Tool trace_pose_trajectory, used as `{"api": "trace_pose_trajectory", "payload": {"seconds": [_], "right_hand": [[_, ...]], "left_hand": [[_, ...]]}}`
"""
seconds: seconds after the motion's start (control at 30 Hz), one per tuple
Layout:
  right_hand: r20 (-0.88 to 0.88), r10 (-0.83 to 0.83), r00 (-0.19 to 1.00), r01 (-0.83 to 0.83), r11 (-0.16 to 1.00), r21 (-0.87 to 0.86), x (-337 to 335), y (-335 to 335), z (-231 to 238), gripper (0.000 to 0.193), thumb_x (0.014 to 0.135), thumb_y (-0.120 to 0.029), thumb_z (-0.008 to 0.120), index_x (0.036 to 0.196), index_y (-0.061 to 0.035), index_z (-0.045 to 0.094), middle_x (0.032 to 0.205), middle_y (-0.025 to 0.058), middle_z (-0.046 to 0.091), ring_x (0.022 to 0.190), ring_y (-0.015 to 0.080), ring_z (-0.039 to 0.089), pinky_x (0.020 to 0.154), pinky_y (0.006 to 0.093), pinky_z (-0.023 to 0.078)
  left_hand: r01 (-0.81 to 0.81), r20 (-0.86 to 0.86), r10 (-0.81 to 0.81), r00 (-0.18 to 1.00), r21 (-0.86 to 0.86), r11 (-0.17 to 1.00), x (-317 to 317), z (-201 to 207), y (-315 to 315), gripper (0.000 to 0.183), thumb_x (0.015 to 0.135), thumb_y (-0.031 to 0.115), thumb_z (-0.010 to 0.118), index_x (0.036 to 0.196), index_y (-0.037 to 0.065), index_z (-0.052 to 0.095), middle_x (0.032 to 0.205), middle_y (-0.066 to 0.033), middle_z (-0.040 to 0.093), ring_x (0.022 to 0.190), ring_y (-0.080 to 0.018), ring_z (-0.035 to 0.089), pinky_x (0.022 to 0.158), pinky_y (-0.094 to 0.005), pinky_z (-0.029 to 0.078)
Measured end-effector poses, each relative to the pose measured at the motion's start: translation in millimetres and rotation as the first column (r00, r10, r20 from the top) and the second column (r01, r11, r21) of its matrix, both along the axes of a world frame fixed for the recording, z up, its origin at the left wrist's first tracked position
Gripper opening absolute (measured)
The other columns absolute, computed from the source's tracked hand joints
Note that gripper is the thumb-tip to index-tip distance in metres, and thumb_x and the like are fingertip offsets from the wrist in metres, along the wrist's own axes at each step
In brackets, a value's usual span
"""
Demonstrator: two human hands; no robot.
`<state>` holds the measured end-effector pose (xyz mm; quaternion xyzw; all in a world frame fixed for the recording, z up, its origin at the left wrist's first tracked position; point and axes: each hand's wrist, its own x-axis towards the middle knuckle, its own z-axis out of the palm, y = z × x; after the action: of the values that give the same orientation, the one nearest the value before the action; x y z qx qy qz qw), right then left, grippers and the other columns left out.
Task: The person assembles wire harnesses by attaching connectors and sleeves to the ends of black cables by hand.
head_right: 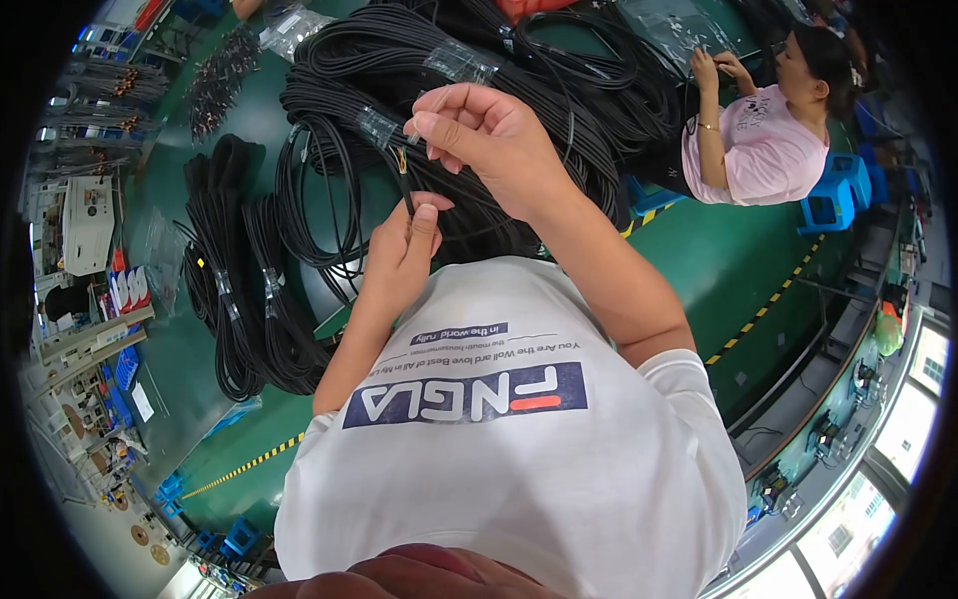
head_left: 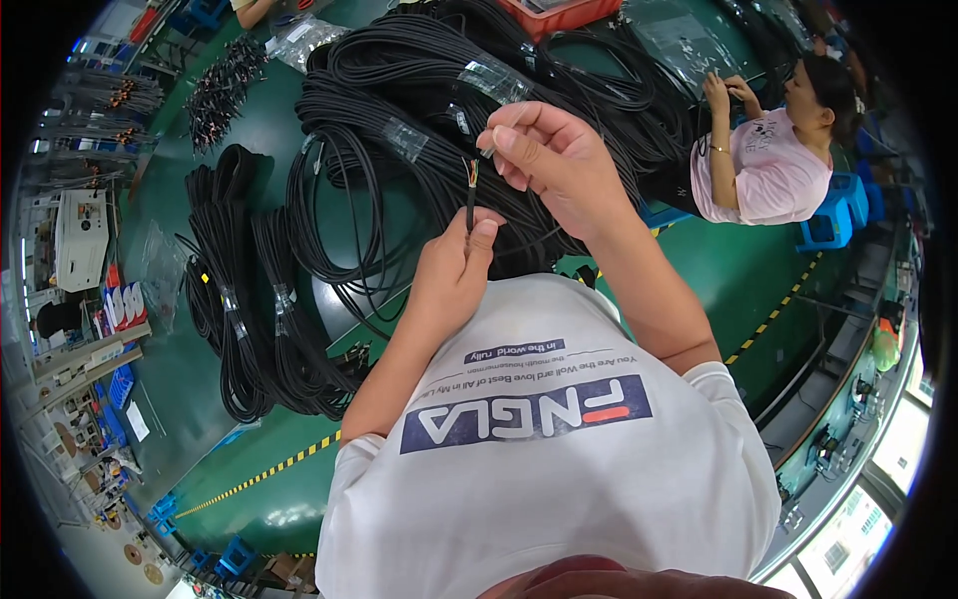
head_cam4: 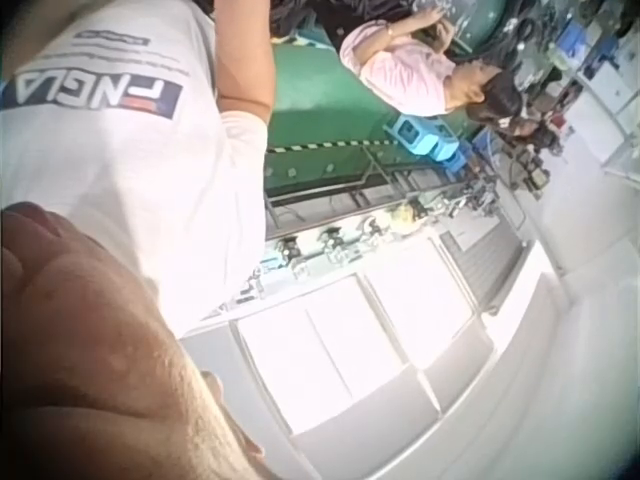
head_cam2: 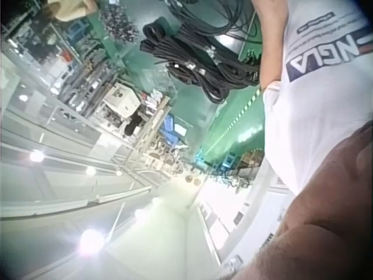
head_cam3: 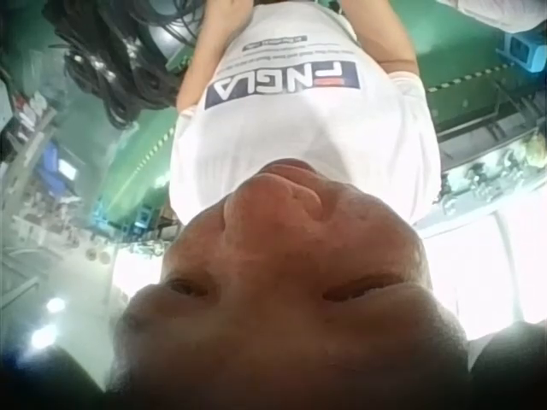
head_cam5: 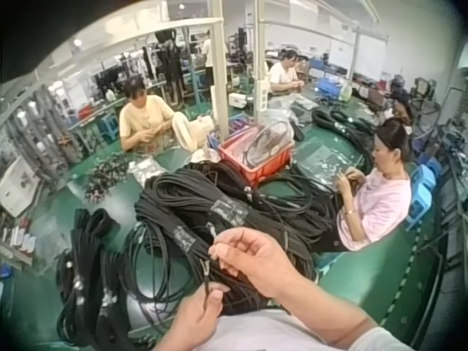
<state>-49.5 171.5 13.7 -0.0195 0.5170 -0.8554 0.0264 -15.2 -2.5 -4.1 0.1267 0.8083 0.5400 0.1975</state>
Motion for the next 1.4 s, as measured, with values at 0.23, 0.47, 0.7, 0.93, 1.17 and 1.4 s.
{"api": "trace_pose_trajectory", "payload": {"seconds": [0.23,0.47,0.7,0.93,1.17,1.4], "right_hand": [[-0.005,0.182,0.983,-0.181,0.980,-0.078,-12.9,9.2,1.0,0.030,0.090,-0.017,0.063,0.114,-0.0001,0.059,0.092,0.0045,0.064,0.074,0.0061,0.055,0.063,0.0194,0.044],[-0.025,0.318,0.948,-0.319,0.945,-0.077,-18.8,12.4,2.0,0.031,0.091,-0.018,0.061,0.116,0.0011,0.059,0.089,0.0028,0.062,0.072,0.0051,0.052,0.060,0.0185,0.042],[-0.036,0.333,0.942,-0.334,0.941,-0.046,-18.2,12.5,5.7,0.032,0.091,-0.018,0.062,0.117,0.0014,0.058,0.089,0.0026,0.062,0.072,0.0045,0.052,0.059,0.0181,0.041],[-0.063,0.375,0.925,-0.379,0.921,-0.089,-17.5,17.4,2.4,0.032,0.091,-0.017,0.062,0.116,0.0020,0.058,0.089,0.0029,0.062,0.070,0.0047,0.053,0.059,0.0182,0.042],[-0.054,0.382,0.923,-0.386,0.916,-0.106,-15.9,19.8,-2.0,0.032,0.091,-0.016,0.062,0.117,0.0025,0.058,0.089,0.0037,0.061,0.070,0.0053,0.053,0.060,0.0194,0.043],[-0.133,0.372,0.919,-0.384,0.920,-0.080,-12.3,18.9,-1.8,0.031,0.091,-0.016,0.062,0.116,0.0027,0.059,0.088,0.0042,0.063,0.071,0.0065,0.054,0.062,0.0203,0.045]], "left_hand": [[0.113,0.018,-0.112,0.994,-0.057,0.992,1.3,2.3,-0.8,0.036,0.101,0.034,0.040,0.102,0.001,0.057,0.061,0.0005,0.043,0.057,-0.0086,0.041,0.054,-0.0247,0.035],[0.096,0.028,-0.096,0.995,-0.002,0.995,4.0,4.8,-0.2,0.032,0.101,0.030,0.040,0.102,0.002,0.056,0.059,-0.0037,0.044,0.054,-0.0155,0.043,0.054,-0.0294,0.036],[0.115,0.037,-0.115,0.993,0.001,0.993,4.2,6.5,1.0,0.034,0.101,0.031,0.039,0.101,0.001,0.057,0.061,0.0014,0.041,0.057,-0.0084,0.039,0.054,-0.0247,0.035],[0.111,0.043,-0.112,0.993,0.024,0.994,5.0,5.4,0.8,0.036,0.102,0.032,0.038,0.100,0.001,0.057,0.060,0.0029,0.040,0.056,-0.0068,0.037,0.053,-0.0238,0.032],[0.115,0.144,-0.131,0.981,0.115,0.987,4.9,2.3,-4.6,0.037,0.101,0.034,0.039,0.098,0.002,0.057,0.061,-0.0028,0.047,0.058,-0.0124,0.045,0.056,-0.0290,0.038],[0.134,0.176,-0.160,0.971,0.154,0.979,7.2,9.9,-2.7,0.041,0.101,0.037,0.039,0.101,0.001,0.057,0.062,0.0002,0.046,0.058,-0.0089,0.043,0.055,-0.0256,0.037]]}}
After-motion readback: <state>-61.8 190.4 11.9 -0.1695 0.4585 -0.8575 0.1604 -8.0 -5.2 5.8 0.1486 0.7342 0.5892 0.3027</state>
